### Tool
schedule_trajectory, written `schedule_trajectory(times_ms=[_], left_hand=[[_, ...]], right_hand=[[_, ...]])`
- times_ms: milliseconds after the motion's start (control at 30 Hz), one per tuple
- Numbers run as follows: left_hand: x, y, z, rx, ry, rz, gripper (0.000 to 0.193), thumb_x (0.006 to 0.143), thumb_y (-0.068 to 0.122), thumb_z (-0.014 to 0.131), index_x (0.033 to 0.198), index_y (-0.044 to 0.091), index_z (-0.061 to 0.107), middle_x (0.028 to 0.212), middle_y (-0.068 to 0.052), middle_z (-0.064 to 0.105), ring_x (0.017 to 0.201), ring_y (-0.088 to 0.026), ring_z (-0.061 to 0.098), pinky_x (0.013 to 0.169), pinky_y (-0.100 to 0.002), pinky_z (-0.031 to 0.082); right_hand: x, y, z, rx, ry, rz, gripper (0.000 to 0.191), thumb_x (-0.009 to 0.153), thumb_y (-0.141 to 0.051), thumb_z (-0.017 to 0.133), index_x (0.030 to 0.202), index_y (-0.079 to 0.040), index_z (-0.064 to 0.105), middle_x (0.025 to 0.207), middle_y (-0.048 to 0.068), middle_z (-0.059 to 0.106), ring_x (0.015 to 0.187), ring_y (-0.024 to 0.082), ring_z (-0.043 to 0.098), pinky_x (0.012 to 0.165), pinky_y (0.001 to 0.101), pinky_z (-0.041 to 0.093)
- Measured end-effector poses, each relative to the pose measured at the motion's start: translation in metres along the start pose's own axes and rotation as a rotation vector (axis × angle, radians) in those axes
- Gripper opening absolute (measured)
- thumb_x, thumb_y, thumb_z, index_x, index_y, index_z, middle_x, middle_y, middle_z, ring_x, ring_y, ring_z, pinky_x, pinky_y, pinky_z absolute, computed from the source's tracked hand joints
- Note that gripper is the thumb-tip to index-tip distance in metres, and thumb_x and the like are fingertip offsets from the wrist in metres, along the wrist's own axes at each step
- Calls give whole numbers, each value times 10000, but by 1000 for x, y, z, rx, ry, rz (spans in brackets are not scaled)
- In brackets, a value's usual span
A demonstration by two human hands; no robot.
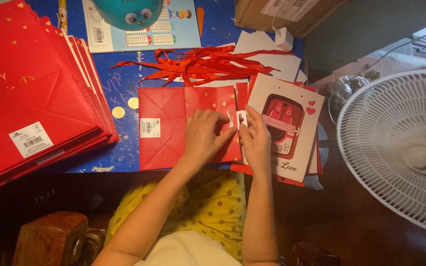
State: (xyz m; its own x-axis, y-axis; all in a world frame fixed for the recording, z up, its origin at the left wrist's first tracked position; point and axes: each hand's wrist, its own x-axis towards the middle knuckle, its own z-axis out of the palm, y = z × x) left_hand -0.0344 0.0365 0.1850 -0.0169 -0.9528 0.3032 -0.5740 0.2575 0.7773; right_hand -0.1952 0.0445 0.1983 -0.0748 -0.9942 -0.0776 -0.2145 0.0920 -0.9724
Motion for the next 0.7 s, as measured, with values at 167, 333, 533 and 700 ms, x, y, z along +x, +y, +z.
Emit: schedule_trajectory(times_ms=[167, 333, 533, 700], left_hand=[[-3, -2, 3, -11, -13, 8, 274, 744, 351, 862, 748, 121, 713, 846, -30, 598, 868, -267, 550, 778, -433, 375], [-4, -6, 2, -65, -55, 5, 189, 755, 293, 836, 739, 140, 726, 879, -9, 617, 894, -262, 553, 789, -434, 371], [-2, -10, -2, -176, -125, -55, 172, 818, 290, 777, 785, 130, 721, 844, 4, 674, 885, -237, 574, 831, -429, 375], [-1, -11, -6, -273, -198, -168, 182, 890, 293, 722, 860, 113, 728, 771, -20, 707, 789, -213, 598, 851, -400, 412]], right_hand=[[-4, -5, -1, -132, 8, 16, 404, 1005, -9, 569, 1404, -49, 617, 713, -16, 491, 619, 31, 417, 566, 212, 378], [-5, -6, 1, -64, 5, 19, 347, 982, -4, 573, 1319, -40, 650, 669, -82, 454, 599, 16, 393, 541, 217, 346], [-6, -5, -4, -134, -56, -84, 345, 952, 0, 640, 1294, -35, 662, 991, -32, 546, 698, 24, 413, 632, 201, 393], [-5, -6, -5, -99, -109, -85, 260, 961, -12, 646, 1218, -30, 682, 1235, 23, 604, 849, 43, 598, 764, 201, 514]])
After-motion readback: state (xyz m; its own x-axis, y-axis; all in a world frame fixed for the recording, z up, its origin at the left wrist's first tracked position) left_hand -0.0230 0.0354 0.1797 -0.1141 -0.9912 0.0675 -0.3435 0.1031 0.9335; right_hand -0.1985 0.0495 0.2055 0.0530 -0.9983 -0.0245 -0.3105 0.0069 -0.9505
